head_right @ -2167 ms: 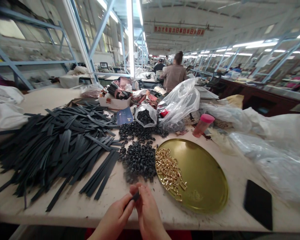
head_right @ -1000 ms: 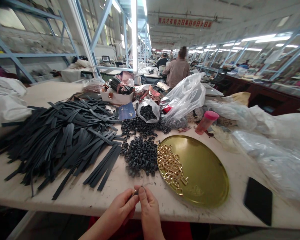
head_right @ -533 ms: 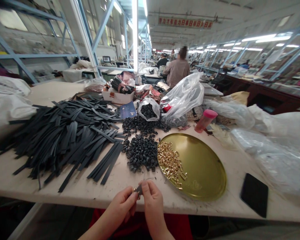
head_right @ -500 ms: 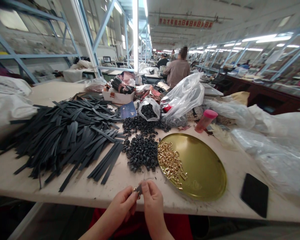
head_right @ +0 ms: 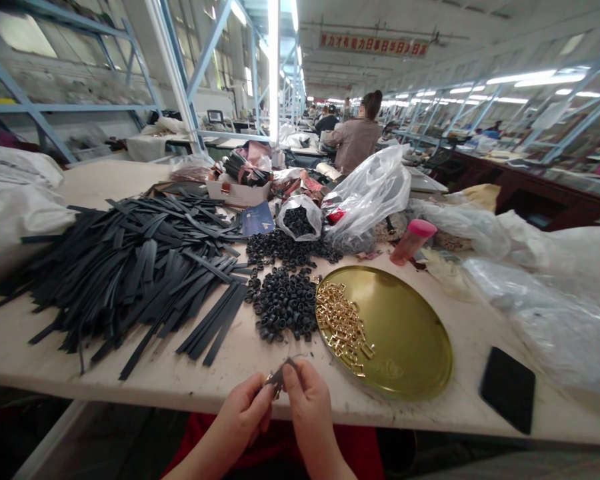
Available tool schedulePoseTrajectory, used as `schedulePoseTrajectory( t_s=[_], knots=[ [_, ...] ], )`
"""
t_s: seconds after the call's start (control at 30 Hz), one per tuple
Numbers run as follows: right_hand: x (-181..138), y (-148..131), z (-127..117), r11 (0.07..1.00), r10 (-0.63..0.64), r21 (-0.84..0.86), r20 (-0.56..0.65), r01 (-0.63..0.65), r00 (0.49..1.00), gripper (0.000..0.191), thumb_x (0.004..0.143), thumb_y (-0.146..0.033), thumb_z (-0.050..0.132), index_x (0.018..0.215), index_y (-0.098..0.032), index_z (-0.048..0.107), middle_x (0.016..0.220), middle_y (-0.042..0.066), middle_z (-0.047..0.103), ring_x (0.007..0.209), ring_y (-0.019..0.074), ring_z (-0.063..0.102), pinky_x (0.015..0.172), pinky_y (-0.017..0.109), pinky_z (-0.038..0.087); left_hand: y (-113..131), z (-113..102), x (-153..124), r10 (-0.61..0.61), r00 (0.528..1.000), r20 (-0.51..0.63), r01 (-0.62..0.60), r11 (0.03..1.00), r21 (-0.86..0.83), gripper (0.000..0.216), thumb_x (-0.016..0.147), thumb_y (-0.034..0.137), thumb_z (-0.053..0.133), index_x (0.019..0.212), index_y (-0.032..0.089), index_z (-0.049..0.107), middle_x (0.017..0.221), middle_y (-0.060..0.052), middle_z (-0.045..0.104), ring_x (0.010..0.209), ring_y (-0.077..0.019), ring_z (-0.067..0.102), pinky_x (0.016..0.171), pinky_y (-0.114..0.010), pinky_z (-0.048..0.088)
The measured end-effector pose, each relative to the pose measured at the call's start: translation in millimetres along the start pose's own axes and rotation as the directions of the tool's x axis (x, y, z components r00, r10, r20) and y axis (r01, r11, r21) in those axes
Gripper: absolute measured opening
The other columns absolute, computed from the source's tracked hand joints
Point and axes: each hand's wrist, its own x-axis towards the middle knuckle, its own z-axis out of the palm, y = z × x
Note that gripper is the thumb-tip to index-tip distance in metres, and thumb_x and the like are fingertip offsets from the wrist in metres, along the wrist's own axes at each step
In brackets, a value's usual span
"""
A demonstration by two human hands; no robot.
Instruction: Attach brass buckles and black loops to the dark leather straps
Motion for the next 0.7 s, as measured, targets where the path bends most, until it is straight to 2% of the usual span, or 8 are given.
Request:
schedulePoseTrajectory(
  t_s=[0.13,0.2,0.33,0.5,0.7],
  knots=[
    [3,4,-5,0.965,0.162,0.169,0.214,-0.200,0.963,0.025,0.077,-0.040,0.054,0.069,-0.017,0.052,0.057,-0.004,0.046,0.055,0.0104,0.042,0.054,0.022,0.035,0,-1,0,-0.011,0.999,0.033,0.012,1.000,-0.011,0.023,0.082,0.034,0.034,0.069,0.019,0.045,0.039,0.010,0.039,0.032,-0.0059,0.029,0.041,-0.019,0.026],
    [4,5,-7,0.955,0.189,0.180,0.241,-0.235,0.952,0.021,0.076,-0.037,0.056,0.070,-0.017,0.052,0.060,-0.004,0.048,0.056,0.0103,0.042,0.055,0.022,0.035,-1,0,1,-0.018,0.999,0.034,0.019,1.000,-0.024,0.023,0.082,0.034,0.035,0.066,0.019,0.043,0.038,0.010,0.038,0.032,-0.0059,0.029,0.040,-0.019,0.026],
    [6,3,-9,0.985,0.155,0.046,0.204,-0.168,0.967,0.012,0.066,-0.025,0.060,0.070,-0.018,0.051,0.064,-0.003,0.051,0.062,0.0129,0.047,0.060,0.024,0.038,-8,2,3,-0.035,0.999,0.031,0.037,0.996,-0.077,0.023,0.081,0.036,0.036,0.064,0.020,0.040,0.037,0.010,0.036,0.033,-0.0064,0.029,0.039,-0.018,0.025],
    [9,7,-14,0.982,0.136,-0.161,0.249,-0.098,0.959,0.008,0.066,-0.018,0.051,0.068,-0.020,0.044,0.060,-0.005,0.044,0.058,0.0125,0.043,0.055,0.024,0.036,-17,5,4,-0.037,0.998,0.044,0.040,0.997,-0.068,0.025,0.082,0.039,0.037,0.067,0.019,0.041,0.041,0.009,0.037,0.037,-0.0072,0.033,0.038,-0.018,0.024],
    [5,14,-12,0.924,-0.042,-0.365,0.200,0.114,0.979,0.008,0.068,-0.015,0.050,0.066,-0.020,0.044,0.064,-0.003,0.047,0.063,0.0144,0.045,0.060,0.026,0.036,-16,3,8,-0.028,0.999,0.022,0.026,0.997,0.072,0.024,0.083,0.035,0.035,0.065,0.020,0.040,0.045,0.007,0.040,0.043,-0.0094,0.038,0.044,-0.020,0.028]
  ],
)
